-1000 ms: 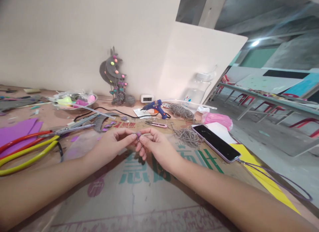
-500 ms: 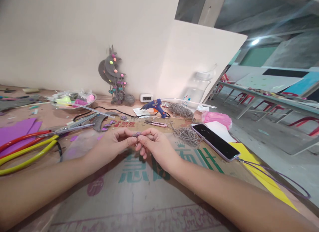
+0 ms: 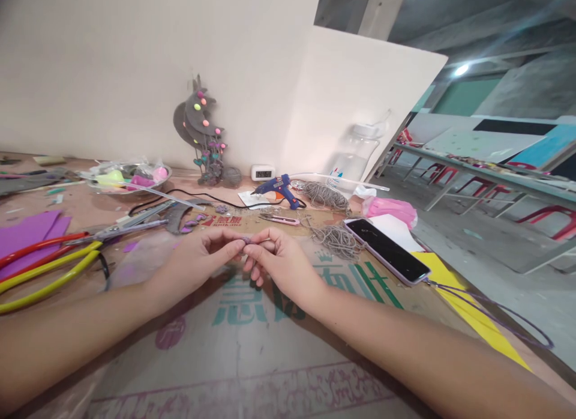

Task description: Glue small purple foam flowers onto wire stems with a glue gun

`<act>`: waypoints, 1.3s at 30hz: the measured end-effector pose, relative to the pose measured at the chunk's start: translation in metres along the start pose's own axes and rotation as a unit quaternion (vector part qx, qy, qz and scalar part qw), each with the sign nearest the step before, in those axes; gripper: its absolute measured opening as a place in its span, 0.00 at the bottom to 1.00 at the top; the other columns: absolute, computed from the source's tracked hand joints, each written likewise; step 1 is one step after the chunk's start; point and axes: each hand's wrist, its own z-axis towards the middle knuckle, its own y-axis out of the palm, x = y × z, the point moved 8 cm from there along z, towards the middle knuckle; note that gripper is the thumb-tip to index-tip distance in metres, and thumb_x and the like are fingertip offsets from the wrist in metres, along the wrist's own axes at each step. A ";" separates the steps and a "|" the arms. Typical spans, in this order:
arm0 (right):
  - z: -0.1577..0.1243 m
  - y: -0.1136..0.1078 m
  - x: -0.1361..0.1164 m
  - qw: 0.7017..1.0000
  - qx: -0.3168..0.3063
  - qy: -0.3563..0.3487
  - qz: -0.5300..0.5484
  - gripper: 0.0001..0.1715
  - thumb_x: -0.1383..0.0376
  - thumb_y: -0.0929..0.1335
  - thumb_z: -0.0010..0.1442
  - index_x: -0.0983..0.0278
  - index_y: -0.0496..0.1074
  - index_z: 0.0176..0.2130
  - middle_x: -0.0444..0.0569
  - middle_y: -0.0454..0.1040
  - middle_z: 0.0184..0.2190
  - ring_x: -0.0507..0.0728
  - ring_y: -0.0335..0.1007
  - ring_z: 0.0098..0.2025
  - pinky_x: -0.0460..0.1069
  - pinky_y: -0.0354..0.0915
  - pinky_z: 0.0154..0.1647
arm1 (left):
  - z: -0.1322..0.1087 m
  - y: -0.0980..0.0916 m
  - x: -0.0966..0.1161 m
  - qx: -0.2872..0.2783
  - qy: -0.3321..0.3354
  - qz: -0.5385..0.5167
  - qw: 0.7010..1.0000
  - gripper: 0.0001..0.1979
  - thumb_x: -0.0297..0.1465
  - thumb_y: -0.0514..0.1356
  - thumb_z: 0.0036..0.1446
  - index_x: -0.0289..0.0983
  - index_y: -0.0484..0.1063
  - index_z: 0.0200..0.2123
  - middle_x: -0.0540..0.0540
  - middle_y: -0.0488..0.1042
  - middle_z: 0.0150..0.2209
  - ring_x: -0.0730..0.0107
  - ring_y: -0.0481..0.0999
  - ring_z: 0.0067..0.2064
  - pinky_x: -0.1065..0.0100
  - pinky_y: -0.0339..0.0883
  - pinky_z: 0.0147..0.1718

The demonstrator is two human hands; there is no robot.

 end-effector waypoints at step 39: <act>-0.003 -0.005 -0.009 0.996 0.017 -0.052 -0.069 0.12 0.56 0.63 0.59 0.63 0.61 0.33 0.41 0.69 0.21 0.46 0.63 0.18 0.43 0.62 0.20 | 0.000 -0.017 -0.005 0.107 -0.017 -0.094 0.990 0.08 0.35 0.53 0.57 0.36 0.65 0.32 0.51 0.67 0.25 0.74 0.67 0.29 0.72 0.62 0.31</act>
